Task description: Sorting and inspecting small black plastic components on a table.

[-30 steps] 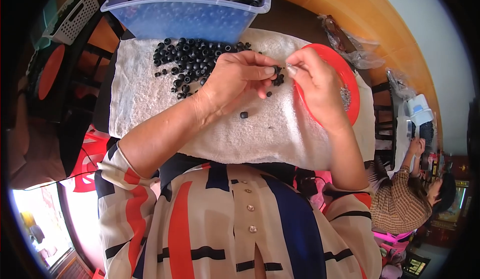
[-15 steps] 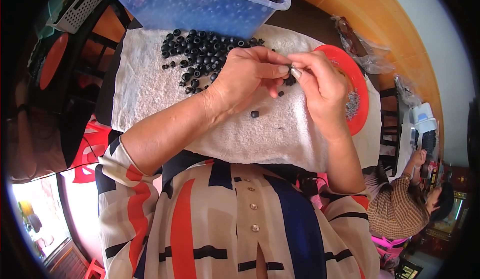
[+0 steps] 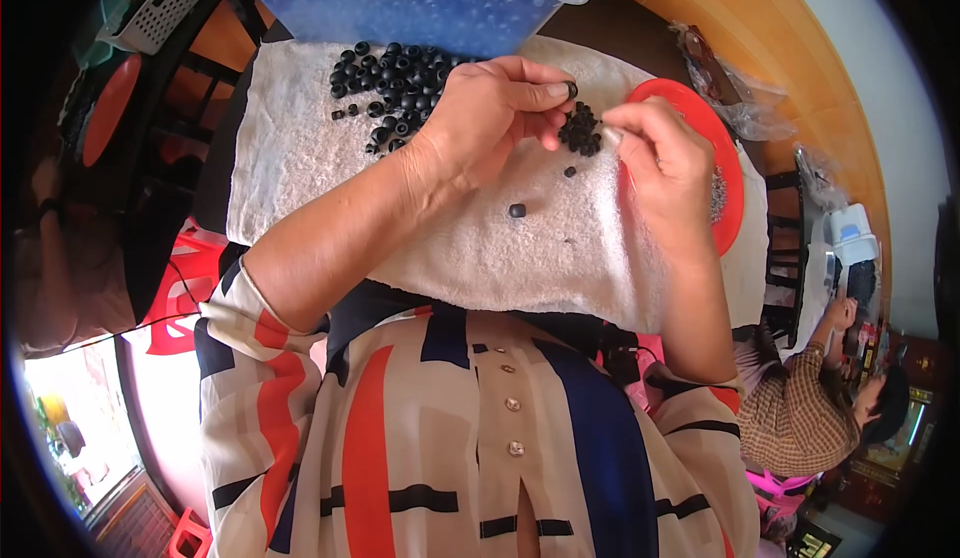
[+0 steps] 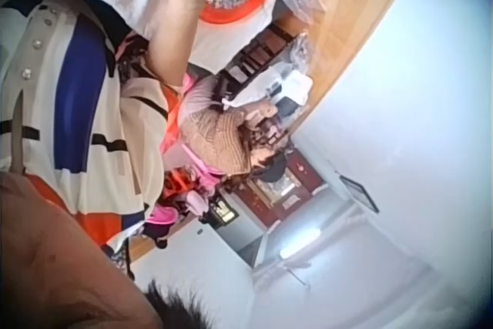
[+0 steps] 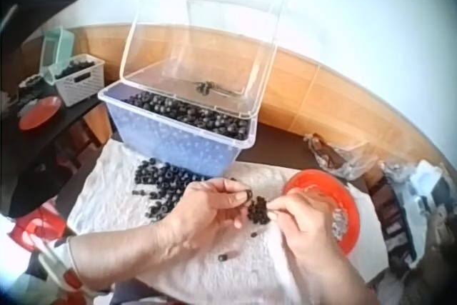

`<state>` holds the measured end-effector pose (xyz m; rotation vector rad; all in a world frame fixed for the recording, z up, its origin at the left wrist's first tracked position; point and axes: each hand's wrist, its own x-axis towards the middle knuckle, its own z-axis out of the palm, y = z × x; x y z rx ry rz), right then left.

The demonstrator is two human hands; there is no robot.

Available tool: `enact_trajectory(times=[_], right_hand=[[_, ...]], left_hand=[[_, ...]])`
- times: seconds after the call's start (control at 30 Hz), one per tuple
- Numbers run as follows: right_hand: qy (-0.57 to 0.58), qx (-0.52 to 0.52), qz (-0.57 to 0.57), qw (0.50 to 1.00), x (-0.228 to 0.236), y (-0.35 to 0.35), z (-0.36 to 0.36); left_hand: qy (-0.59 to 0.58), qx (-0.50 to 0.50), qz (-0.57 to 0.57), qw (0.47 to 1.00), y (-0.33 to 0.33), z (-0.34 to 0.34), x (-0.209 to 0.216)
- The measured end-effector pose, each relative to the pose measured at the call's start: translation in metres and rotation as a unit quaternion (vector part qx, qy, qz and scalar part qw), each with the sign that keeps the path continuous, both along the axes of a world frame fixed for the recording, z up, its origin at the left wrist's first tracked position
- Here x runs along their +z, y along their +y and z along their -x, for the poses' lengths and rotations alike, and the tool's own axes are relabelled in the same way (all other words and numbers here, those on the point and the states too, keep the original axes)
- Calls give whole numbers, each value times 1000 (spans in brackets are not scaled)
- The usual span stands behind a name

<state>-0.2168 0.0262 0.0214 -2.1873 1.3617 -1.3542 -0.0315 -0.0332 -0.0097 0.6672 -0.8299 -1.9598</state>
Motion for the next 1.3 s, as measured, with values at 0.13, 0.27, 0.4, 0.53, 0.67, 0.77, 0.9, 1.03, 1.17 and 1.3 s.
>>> enact_trajectory(times=[0.13,0.27,0.4,0.53,0.67,0.77,0.9,1.03,1.17,1.3], right_hand=[[250,-23,-39,967,3,13,-7],[382,-11,-13,924,-8,16,-13],[398,-11,-31,917,-10,13,-12],[269,18,-35,962,-7,15,-15],[248,43,-21,968,-16,14,-21],[335,14,-1,942,-22,11,-17],[340,23,-34,939,-16,10,-17],[335,34,-54,940,-14,10,-19],[357,42,-70,930,-8,13,-19],[384,58,-63,919,-5,15,-15]], left_hand=[[-7,-22,18,1000,-2,-4,-1],[-13,-26,22,999,-1,-4,-2],[1,-32,13,999,-1,-3,-4],[8,-31,5,999,-1,-4,-4],[17,-24,5,1000,-3,-1,-7],[12,-13,3,1000,-4,-2,-3],[2,-7,9,1000,-2,-6,-3],[-15,-9,5,1000,-3,-6,-2],[-11,-11,11,1000,-2,-7,-1],[-6,-15,9,1000,-1,-6,-1]])
